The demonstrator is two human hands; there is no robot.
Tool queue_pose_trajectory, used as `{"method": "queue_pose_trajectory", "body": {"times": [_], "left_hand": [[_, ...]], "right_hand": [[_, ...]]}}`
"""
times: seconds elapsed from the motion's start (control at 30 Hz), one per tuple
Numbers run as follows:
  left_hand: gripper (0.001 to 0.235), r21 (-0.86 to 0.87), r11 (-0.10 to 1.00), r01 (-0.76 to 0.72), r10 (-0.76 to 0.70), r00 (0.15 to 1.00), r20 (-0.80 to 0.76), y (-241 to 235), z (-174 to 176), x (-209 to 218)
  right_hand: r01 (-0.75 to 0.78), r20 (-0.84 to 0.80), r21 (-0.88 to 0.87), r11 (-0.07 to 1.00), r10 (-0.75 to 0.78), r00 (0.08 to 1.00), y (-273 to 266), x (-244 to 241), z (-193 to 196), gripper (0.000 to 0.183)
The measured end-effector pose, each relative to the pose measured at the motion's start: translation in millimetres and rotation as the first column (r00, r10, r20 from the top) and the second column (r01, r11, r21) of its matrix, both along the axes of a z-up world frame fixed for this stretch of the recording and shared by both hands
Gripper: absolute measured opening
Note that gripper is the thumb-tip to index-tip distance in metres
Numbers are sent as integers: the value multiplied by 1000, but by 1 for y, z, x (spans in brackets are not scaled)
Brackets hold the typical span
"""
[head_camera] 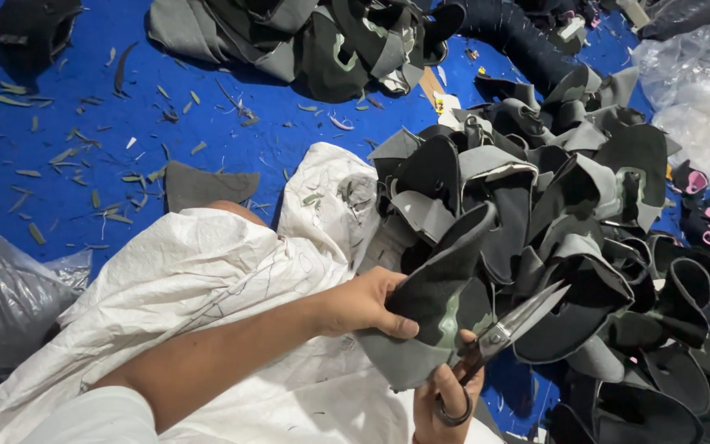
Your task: Trim excess fabric and material from shoe upper components using scissors.
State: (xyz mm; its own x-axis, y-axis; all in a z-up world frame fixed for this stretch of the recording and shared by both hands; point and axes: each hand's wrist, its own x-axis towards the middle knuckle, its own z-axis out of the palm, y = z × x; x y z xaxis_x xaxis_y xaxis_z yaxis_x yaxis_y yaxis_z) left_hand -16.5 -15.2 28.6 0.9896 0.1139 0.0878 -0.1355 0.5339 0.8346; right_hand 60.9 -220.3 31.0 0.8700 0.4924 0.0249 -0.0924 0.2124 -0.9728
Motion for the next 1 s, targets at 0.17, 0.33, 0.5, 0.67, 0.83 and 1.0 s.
{"method": "queue_pose_trajectory", "body": {"times": [0.17, 0.33, 0.5, 0.67, 0.83, 1.0], "left_hand": [[46, -54, 990, 134, -123, 978, 166, 2, -6, 3], [51, 6, 994, 109, -109, 983, 148, 2, 1, 1], [50, 101, 995, -21, 3, 985, 172, 4, -7, 6], [46, -84, 951, -299, 307, 944, 123, 28, 13, -7], [27, 228, 935, -273, 201, 934, 294, 14, -17, 8], [18, 468, 845, -260, 64, 917, 395, -29, -31, 9]], "right_hand": [[-137, -69, 315, 939, 167, 983, -10, 9, -10, 56], [-7, 559, 17, 1000, -4, 829, -2, 12, -2, 43], [-2, -18, 218, 976, 6, 1000, -27, 55, -37, 51], [38, -57, 427, 904, -15, 998, -43, 87, -47, 52], [-18, -86, 382, 924, 55, 995, -17, 58, -52, 53], [-213, -22, 379, 900, 239, 971, -11, 30, -44, 61]]}}
